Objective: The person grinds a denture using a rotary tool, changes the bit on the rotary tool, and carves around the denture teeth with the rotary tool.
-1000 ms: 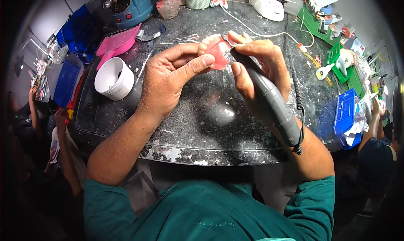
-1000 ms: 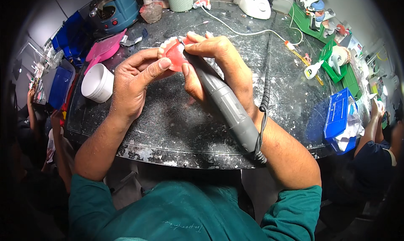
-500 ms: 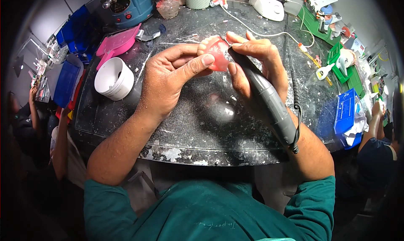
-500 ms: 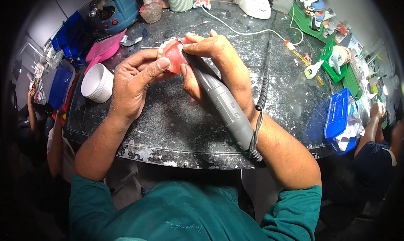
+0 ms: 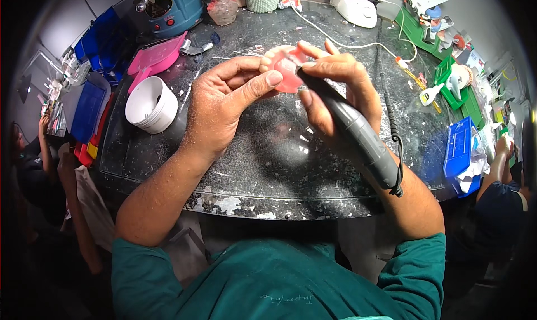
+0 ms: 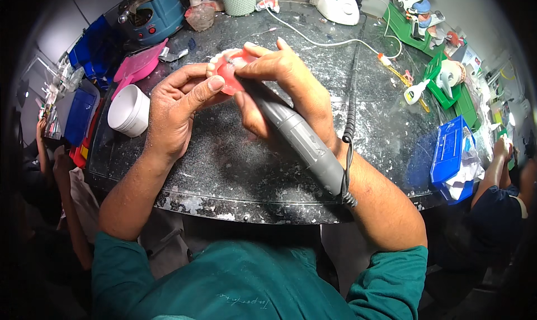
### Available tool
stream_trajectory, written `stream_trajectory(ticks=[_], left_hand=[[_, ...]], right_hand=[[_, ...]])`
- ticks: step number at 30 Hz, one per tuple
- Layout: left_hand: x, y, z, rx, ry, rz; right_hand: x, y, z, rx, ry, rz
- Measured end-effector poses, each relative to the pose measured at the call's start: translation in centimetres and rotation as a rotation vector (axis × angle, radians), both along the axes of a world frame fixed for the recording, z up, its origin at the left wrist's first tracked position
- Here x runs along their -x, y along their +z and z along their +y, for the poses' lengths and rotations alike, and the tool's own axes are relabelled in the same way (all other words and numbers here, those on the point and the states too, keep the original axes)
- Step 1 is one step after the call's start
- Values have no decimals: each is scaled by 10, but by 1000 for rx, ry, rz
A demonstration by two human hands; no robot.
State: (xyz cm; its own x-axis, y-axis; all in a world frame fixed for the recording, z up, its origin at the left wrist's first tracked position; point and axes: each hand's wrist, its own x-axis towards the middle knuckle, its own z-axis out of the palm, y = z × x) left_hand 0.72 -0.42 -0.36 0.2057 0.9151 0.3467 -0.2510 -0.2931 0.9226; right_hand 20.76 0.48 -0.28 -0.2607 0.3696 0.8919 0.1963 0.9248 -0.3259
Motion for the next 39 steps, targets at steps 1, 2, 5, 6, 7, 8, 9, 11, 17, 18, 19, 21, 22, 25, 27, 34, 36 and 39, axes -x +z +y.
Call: stream_trajectory(ticks=[1,2,5,6,7,8,9,11,17,18,19,21,22,25,27,34,36,39], left_hand=[[0,-2,1,-11,2,-4],[0,-3,1,-22,5,-9],[0,1,1,-31,-14,-8],[0,0,2,-30,-13,-7],[0,-1,1,-37,3,-10],[-1,-1,1,-43,20,-14],[-1,-2,1,-43,20,-13],[0,-2,2,-58,22,-13],[-2,-4,3,-70,15,-28],[-2,-4,3,-70,15,-29],[-1,-3,3,-72,6,-28],[0,0,1,-74,-1,-27],[-1,1,1,-75,4,-28],[-2,-2,3,-82,19,-40],[-2,-3,4,-88,33,-50],[-1,-2,3,-124,34,-40],[-1,0,1,-131,35,-40],[-2,1,1,-135,40,-35]], right_hand=[[-2,0,1,22,-15,7],[-2,0,2,14,-15,4],[-5,6,-2,-52,-30,-158],[-4,6,-3,-47,-31,-159],[-3,5,-2,-46,-32,-159],[-2,4,-2,-27,-27,-94],[-2,3,-1,-7,-22,-30],[-3,4,-1,-16,-8,-42],[-4,3,1,-19,-25,-48],[-5,3,1,-43,-33,-75],[-4,5,0,-44,-30,-74],[-3,8,-2,-58,-26,-117],[-4,7,-2,-57,-29,-117],[-4,5,0,-47,-30,-37],[-6,7,-1,-59,-30,-132],[-8,7,-1,-68,-34,-153],[-5,8,-2,-72,-30,-124],[-7,7,-1,-75,-34,-149]])
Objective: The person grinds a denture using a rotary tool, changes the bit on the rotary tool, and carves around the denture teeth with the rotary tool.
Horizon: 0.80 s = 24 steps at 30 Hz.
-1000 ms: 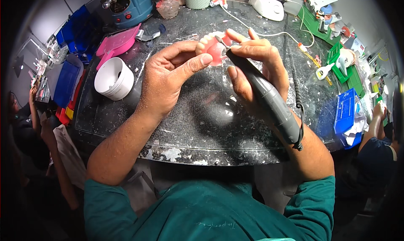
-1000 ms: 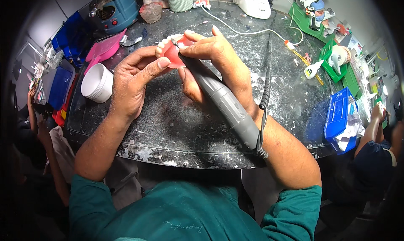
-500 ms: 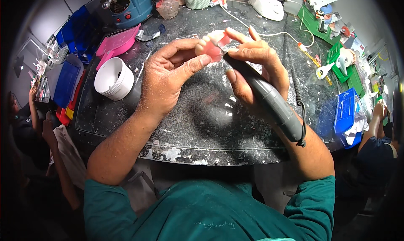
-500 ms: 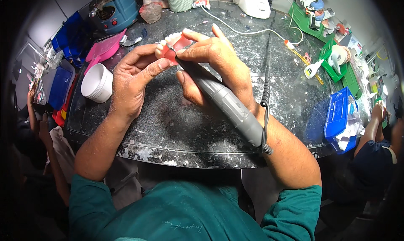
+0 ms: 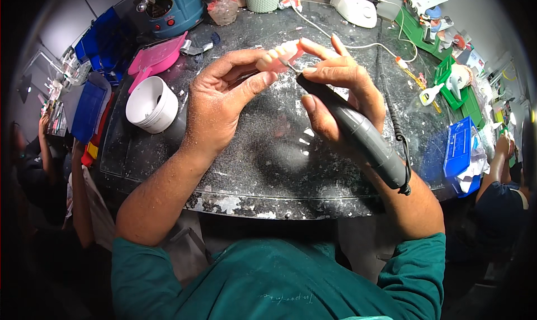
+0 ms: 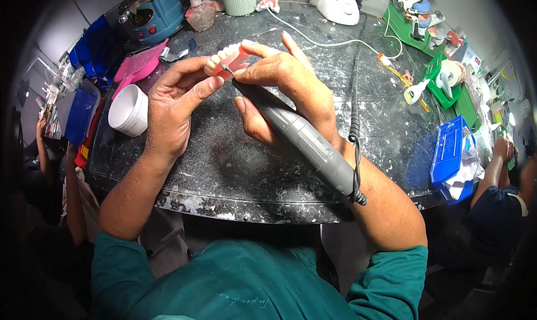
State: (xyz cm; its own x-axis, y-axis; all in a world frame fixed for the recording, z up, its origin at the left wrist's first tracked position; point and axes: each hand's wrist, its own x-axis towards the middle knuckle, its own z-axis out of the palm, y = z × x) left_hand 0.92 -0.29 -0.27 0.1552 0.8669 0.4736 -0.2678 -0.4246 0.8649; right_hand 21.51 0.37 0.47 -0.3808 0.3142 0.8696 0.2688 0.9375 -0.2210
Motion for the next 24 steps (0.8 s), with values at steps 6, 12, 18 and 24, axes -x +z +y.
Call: stream_trajectory(ticks=[6,12,18,24], left_hand=[[1,1,-1,-24,6,19],[0,2,-2,-37,16,36],[-1,4,-3,-32,16,34],[-1,3,-2,-50,21,36]], right_hand=[[1,-1,0,3,-4,26],[0,0,-1,9,-5,13],[2,1,-2,11,2,35],[1,0,-1,13,11,25]])
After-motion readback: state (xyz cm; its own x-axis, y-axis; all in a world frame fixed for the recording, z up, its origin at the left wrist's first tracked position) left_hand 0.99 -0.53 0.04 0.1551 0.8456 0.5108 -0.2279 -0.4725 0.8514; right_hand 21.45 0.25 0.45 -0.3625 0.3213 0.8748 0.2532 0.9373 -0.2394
